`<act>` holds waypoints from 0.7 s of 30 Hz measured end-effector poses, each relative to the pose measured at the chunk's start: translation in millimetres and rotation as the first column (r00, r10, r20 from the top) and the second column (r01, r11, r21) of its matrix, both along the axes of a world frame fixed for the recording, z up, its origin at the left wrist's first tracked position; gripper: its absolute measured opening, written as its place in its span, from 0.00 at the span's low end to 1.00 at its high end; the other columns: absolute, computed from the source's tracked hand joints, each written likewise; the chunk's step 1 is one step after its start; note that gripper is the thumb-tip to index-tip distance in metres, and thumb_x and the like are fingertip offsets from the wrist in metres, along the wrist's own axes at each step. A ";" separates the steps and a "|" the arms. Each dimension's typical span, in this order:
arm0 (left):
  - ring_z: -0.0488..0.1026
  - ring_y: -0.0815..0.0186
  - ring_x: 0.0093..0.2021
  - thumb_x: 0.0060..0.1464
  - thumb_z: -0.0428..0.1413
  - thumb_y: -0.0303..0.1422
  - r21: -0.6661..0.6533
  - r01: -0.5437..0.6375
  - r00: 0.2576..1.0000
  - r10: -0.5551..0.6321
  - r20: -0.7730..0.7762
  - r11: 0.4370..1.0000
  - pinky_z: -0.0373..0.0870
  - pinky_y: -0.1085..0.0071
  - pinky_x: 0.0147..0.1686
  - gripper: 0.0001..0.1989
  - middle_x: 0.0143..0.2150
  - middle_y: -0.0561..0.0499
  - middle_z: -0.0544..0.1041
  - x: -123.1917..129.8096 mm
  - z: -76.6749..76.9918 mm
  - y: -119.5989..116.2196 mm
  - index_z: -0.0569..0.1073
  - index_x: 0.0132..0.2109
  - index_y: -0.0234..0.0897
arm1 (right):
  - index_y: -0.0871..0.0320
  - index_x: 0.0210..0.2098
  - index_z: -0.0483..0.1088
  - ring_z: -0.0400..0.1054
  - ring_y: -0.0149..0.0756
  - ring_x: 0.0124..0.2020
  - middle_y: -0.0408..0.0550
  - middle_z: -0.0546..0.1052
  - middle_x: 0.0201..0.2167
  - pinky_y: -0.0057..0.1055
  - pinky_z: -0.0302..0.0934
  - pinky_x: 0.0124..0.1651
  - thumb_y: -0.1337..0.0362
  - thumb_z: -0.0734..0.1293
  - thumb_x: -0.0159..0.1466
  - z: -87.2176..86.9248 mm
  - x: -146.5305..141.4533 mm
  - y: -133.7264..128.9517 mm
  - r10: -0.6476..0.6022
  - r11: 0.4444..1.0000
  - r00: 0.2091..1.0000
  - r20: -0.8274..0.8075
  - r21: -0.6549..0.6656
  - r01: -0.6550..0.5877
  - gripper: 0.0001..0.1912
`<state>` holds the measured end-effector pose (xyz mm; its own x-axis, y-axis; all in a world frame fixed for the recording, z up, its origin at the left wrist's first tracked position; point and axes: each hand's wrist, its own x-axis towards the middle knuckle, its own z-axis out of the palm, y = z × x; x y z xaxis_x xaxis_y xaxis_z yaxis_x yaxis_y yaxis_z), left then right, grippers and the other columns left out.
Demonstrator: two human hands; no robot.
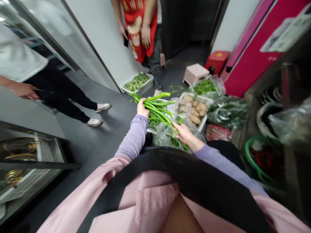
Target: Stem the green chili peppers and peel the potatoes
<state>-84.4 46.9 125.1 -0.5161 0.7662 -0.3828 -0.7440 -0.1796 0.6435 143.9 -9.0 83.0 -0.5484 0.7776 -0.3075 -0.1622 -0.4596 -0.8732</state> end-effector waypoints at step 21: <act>0.70 0.69 0.19 0.47 0.61 0.17 0.039 -0.378 0.922 0.380 -0.075 0.925 0.69 0.74 0.22 0.11 0.21 0.53 0.71 19.2 29.8 -29.0 0.69 0.29 0.35 | 0.47 0.29 0.73 0.48 0.27 0.15 0.39 0.58 0.18 0.28 0.38 0.16 0.45 0.76 0.46 -43.9 -14.1 -15.7 0.050 0.988 0.986 0.160 0.134 -0.071 0.18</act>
<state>-65.2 17.9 154.9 -0.7978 0.5151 -0.3133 -0.5640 -0.4539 0.6899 129.8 -24.8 39.1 -0.5495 0.7855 -0.2845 0.0056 -0.3371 -0.9414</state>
